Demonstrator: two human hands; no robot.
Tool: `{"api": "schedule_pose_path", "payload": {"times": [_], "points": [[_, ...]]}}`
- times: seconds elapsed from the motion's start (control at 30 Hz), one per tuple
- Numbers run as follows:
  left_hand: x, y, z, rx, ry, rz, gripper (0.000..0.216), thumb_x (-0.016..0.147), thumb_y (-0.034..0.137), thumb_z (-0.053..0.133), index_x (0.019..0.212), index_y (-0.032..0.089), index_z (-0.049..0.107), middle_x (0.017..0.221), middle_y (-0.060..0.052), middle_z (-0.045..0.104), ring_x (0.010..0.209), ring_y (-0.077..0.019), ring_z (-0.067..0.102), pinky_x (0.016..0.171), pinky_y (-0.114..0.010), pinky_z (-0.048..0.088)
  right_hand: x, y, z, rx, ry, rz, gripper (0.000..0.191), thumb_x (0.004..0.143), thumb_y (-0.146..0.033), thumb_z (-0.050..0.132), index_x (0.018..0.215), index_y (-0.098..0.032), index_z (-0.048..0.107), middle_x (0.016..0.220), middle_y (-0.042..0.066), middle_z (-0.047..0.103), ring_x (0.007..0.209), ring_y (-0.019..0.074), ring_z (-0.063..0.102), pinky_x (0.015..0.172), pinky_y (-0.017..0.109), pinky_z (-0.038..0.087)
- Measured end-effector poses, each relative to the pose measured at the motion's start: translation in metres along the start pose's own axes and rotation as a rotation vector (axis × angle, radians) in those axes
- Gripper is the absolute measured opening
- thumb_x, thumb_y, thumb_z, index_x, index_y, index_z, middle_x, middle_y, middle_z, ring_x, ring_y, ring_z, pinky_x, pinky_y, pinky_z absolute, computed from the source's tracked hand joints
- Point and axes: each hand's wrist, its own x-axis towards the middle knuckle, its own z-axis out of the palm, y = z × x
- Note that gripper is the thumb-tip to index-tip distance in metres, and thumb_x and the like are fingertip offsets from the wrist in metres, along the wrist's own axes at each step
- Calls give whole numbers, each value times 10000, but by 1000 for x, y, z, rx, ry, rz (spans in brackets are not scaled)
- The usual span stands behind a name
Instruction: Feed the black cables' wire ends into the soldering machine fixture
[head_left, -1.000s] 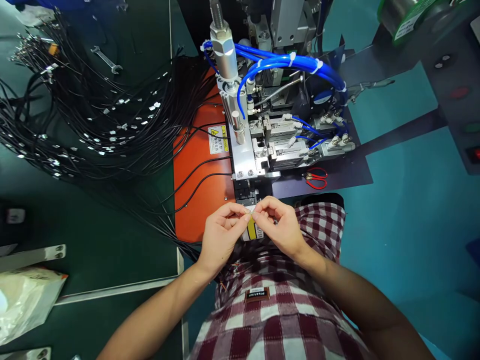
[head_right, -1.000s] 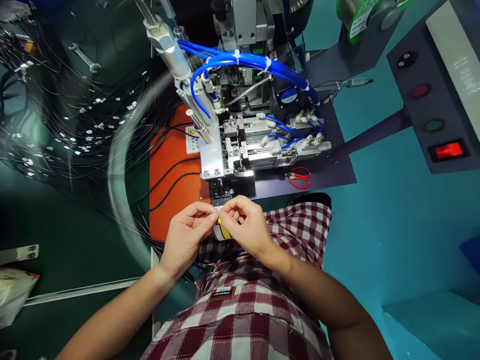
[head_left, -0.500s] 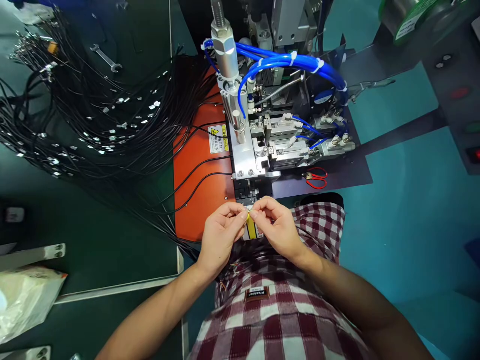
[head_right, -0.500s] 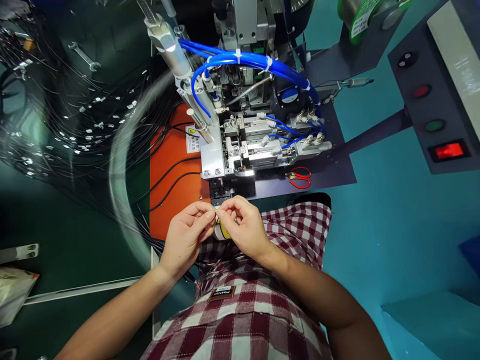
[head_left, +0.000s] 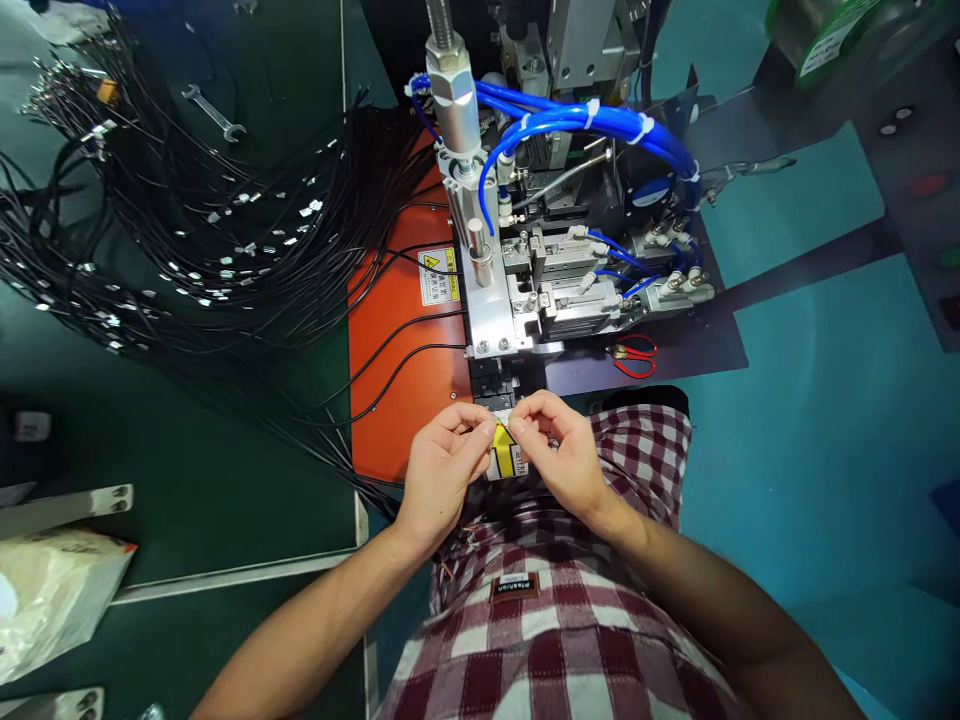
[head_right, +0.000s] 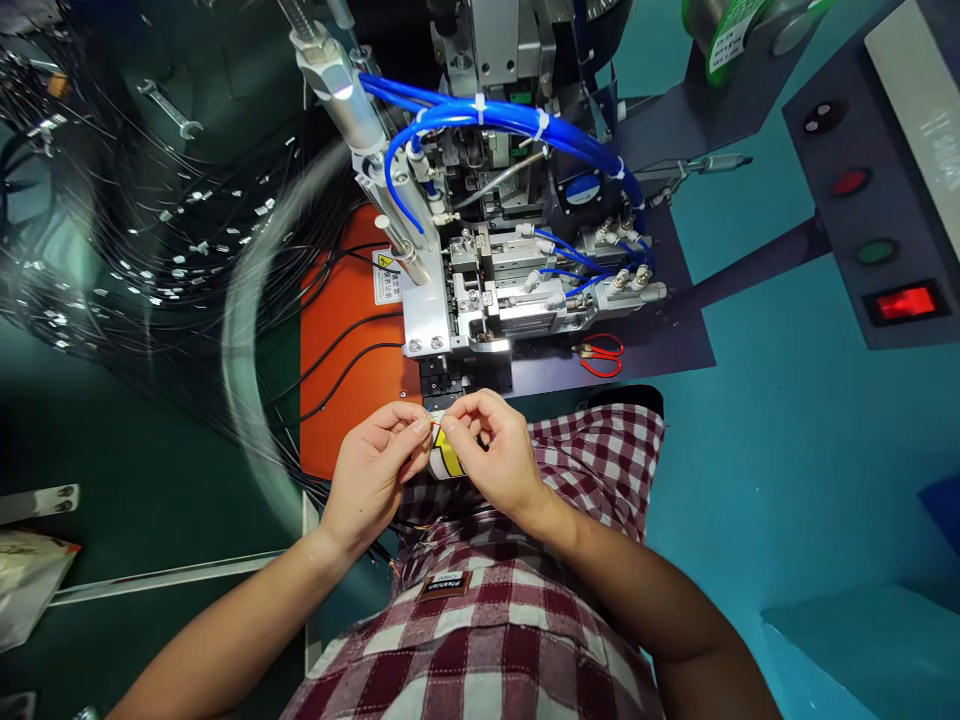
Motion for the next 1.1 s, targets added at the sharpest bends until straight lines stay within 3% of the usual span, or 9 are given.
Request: {"api": "schedule_pose_path", "payload": {"times": [0.3,0.37,0.47,0.57,0.73,0.9,1.0,1.1], "points": [[-2,-4,-2,47,-26,10,175,799,309,694,809,164,597,607,62,460,421,-18,298,405,-166,189,3,-6,-1,-117,-14,-87,140,860,-266,597,750,-181,583,733,2,536,630,117,474,577,248,391],[-5,-7,-3,106,-6,90,125,813,285,677,830,179,614,637,51,502,440,-30,345,415,-168,236,3,-8,-3,0,-82,16,167,862,-310,595,759,-183,560,653,-26,485,556,103,429,517,239,357],[-8,-9,-2,278,29,354,32,814,214,666,832,190,654,740,8,580,602,-81,498,539,-193,382,2,-13,-8,238,-225,182,252,847,-395,610,744,-183,521,567,-65,417,469,77,350,447,223,285],[-9,-8,-1,377,-14,476,41,787,177,685,823,190,670,781,-8,589,719,-114,536,634,-213,424,-2,-15,-10,292,-218,211,289,826,-424,636,739,-176,518,560,-71,413,468,70,340,445,219,266],[-8,-1,2,281,-43,225,109,780,247,706,754,169,635,687,19,547,589,-77,464,540,-187,368,-13,-9,-5,213,-113,97,247,867,-394,598,758,-187,518,589,-57,426,496,85,375,472,229,311],[-9,7,4,93,-65,-5,141,785,260,683,730,155,607,563,55,420,479,-50,292,451,-191,207,-18,-9,-6,-74,-47,-161,155,905,-262,531,764,-200,532,753,7,515,673,134,492,607,263,398],[-10,9,4,62,-77,-52,144,768,254,684,713,142,612,643,29,479,492,-49,316,456,-200,219,-18,-13,-10,-219,-55,-284,138,900,-216,512,764,-205,537,770,25,531,728,159,501,673,296,409],[-10,5,0,58,-73,-7,116,767,251,691,742,152,636,726,17,507,496,-44,316,446,-200,220,-16,-13,-13,-173,-86,-220,152,896,-245,524,751,-201,537,748,19,528,689,149,483,635,288,401]]}}
